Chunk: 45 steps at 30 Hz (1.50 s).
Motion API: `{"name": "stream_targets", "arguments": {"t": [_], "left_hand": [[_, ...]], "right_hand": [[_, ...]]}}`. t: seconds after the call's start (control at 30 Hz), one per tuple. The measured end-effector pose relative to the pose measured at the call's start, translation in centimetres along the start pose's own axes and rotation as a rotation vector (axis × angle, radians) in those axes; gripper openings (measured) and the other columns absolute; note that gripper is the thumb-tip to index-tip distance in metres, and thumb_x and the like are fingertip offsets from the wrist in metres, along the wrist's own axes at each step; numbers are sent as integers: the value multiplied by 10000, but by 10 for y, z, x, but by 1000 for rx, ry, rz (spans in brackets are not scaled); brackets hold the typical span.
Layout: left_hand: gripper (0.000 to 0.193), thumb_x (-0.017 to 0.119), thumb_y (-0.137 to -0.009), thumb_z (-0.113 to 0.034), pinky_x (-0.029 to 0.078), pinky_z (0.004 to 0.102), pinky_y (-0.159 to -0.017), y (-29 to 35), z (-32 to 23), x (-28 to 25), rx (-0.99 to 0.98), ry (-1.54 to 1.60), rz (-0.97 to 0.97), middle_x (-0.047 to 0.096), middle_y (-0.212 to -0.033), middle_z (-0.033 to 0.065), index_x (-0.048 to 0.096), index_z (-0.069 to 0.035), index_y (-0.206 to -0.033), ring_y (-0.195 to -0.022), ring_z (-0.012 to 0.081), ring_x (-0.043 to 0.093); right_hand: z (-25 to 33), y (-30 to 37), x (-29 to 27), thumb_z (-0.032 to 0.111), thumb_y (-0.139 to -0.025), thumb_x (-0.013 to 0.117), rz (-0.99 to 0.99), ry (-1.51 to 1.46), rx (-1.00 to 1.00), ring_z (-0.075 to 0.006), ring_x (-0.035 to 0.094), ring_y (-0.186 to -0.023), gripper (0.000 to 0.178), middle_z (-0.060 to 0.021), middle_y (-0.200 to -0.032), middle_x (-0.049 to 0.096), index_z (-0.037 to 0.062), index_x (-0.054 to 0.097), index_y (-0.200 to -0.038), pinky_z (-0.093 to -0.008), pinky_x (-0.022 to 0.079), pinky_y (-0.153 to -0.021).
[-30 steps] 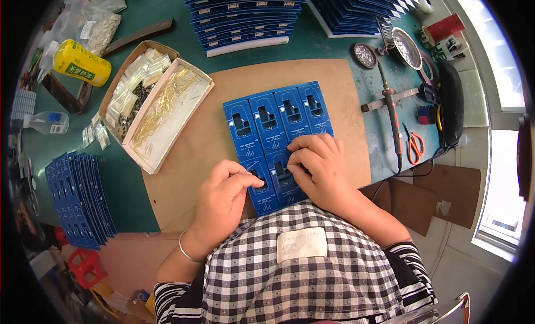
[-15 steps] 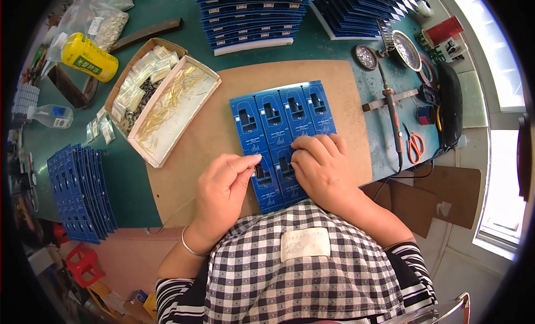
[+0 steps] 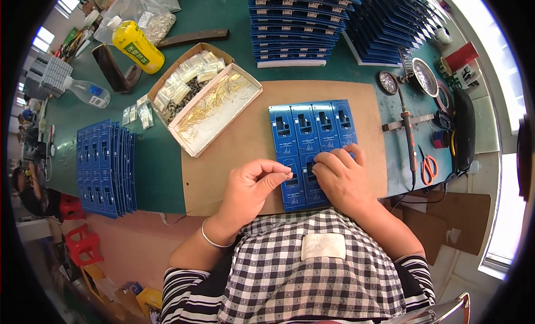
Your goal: The person assembles metal pins into blue plastic housings, then solders the components together with a soldering iron and solder wire.
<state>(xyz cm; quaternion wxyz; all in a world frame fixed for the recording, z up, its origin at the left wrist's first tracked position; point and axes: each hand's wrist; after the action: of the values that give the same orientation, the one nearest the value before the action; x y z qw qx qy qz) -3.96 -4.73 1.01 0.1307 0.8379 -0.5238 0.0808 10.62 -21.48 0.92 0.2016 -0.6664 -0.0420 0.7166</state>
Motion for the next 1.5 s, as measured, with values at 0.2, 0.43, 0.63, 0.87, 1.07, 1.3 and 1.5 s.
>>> {"name": "stream_targets", "arguments": {"t": [0.2, 0.43, 0.63, 0.87, 1.07, 1.3, 1.5], "left_hand": [[78, 665, -903, -60, 463, 264, -862, -6, 7, 6, 61, 155, 5, 599, -989, 51, 687, 3, -943, -931, 131, 577], [44, 671, -890, -32, 468, 257, -856, -10, 9, 25, 35, 188, 13, 590, -972, 47, 691, -3, -917, -919, 134, 583], [66, 702, -866, -46, 460, 238, -746, -12, 9, 32, 106, -80, 1, 592, -913, 40, 700, -5, -917, -837, 118, 570], [78, 738, -828, -83, 461, 273, -673, -15, 7, 39, 266, -440, -2, 602, -857, 50, 700, -37, -878, -788, 151, 571], [115, 771, -747, -74, 424, 318, -762, -21, 5, 34, 394, -819, 40, 586, -845, 43, 712, -74, -846, -846, 207, 527], [114, 738, -760, 13, 340, 225, -675, -20, -15, -16, 306, -562, -198, 442, -842, 11, 716, -32, -862, -812, 107, 436], [82, 703, -813, 28, 311, 205, -594, -11, -7, -15, 19, -358, 26, 479, -715, -35, 704, -3, -890, -656, 60, 421]], "right_hand": [[9, -7, -12, 156, -743, 768, -102, -529, 189, -182, 583, -910, 200, 8, -1036, 638, 143, 669, -917, -379, 357, -895], [18, -11, -10, 46, -756, 734, -171, -708, 276, -200, 611, -912, 171, -37, -946, 667, 91, 638, -891, -340, 378, -849], [18, -3, -6, 28, -807, 664, -196, -839, 388, -198, 604, -893, 79, -54, -912, 658, 62, 615, -859, -335, 390, -844], [12, 7, -7, 33, -839, 629, -186, -857, 418, -205, 586, -890, 41, -70, -917, 639, 45, 593, -855, -336, 410, -854], [-3, 26, -7, 10, -813, 622, -266, -1009, 550, -222, 596, -899, 58, -77, -906, 634, 38, 577, -839, -352, 425, -847], [-53, 63, -36, 23, -795, 619, -72, -791, 565, -266, 611, -960, 49, -118, -1047, 605, 19, 577, -819, -336, 480, -841], [-52, 64, -28, -27, -770, 645, 20, -739, 544, -235, 615, -937, 95, -99, -1049, 611, 24, 597, -834, -315, 507, -767]]}}
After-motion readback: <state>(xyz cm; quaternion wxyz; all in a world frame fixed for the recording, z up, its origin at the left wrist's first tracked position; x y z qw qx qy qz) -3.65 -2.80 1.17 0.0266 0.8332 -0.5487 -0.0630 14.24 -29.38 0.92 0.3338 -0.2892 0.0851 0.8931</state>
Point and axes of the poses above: each hand's wrist, its own y-axis away from the middle knuckle, its own x-axis out of the palm, z = x × y
